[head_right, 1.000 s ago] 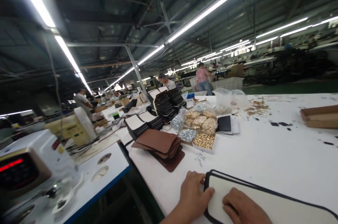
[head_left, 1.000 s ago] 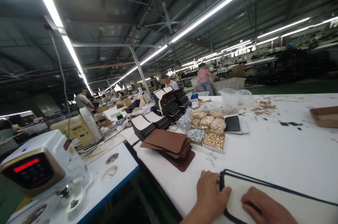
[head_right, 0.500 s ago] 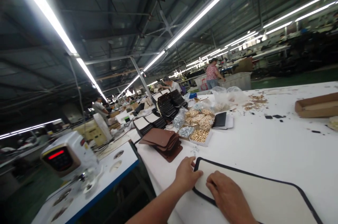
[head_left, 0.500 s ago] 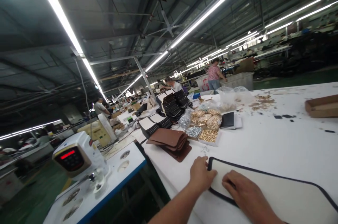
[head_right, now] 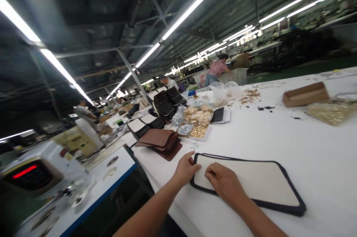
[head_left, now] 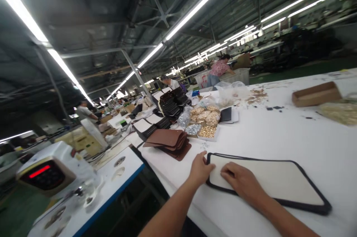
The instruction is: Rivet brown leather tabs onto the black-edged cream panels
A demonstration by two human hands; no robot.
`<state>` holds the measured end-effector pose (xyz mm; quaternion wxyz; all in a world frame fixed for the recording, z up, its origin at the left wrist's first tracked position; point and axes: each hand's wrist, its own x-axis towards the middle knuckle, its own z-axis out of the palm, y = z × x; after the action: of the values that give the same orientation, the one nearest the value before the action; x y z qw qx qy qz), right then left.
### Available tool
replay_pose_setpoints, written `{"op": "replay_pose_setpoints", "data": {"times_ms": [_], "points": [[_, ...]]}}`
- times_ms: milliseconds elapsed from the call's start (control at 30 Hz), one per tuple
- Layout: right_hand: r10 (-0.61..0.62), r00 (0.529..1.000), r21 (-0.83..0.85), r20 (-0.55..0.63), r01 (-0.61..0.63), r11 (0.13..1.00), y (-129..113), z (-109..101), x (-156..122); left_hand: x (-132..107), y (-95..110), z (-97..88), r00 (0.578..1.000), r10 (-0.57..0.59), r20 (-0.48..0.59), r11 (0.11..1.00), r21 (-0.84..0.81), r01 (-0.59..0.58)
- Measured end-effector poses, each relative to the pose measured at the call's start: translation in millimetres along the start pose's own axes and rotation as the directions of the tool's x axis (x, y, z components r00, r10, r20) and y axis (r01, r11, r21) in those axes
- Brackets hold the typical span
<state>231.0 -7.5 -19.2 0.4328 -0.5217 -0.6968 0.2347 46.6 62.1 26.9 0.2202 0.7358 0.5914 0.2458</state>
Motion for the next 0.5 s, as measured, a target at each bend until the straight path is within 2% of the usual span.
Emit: {"op": "replay_pose_setpoints", "data": {"times_ms": [133,267,367,500], "points": [[0.039,0.999,-0.027,-0.017,-0.040,0.999,-13.0,-4.1,9.1,12.4,-9.8,-5.4,0.997,0.045,0.068,0.996,-0.079,-0.039],[0.035,0.999,-0.030,0.001,-0.035,0.999,-18.6,-0.1,4.5,2.0,-15.2,-10.8,0.996,0.069,0.062,0.995,-0.070,-0.064],[0.050,0.998,-0.057,0.022,-0.049,0.997,-5.8,5.5,-5.0,-8.0,-14.2,-5.9,0.995,0.059,0.084,0.998,-0.028,-0.057],[-0.061,0.998,-0.082,0.007,0.061,0.995,19.0,13.3,-3.7,-1.1,-15.0,1.6,0.997,0.033,0.075,0.999,0.015,-0.034]]}}
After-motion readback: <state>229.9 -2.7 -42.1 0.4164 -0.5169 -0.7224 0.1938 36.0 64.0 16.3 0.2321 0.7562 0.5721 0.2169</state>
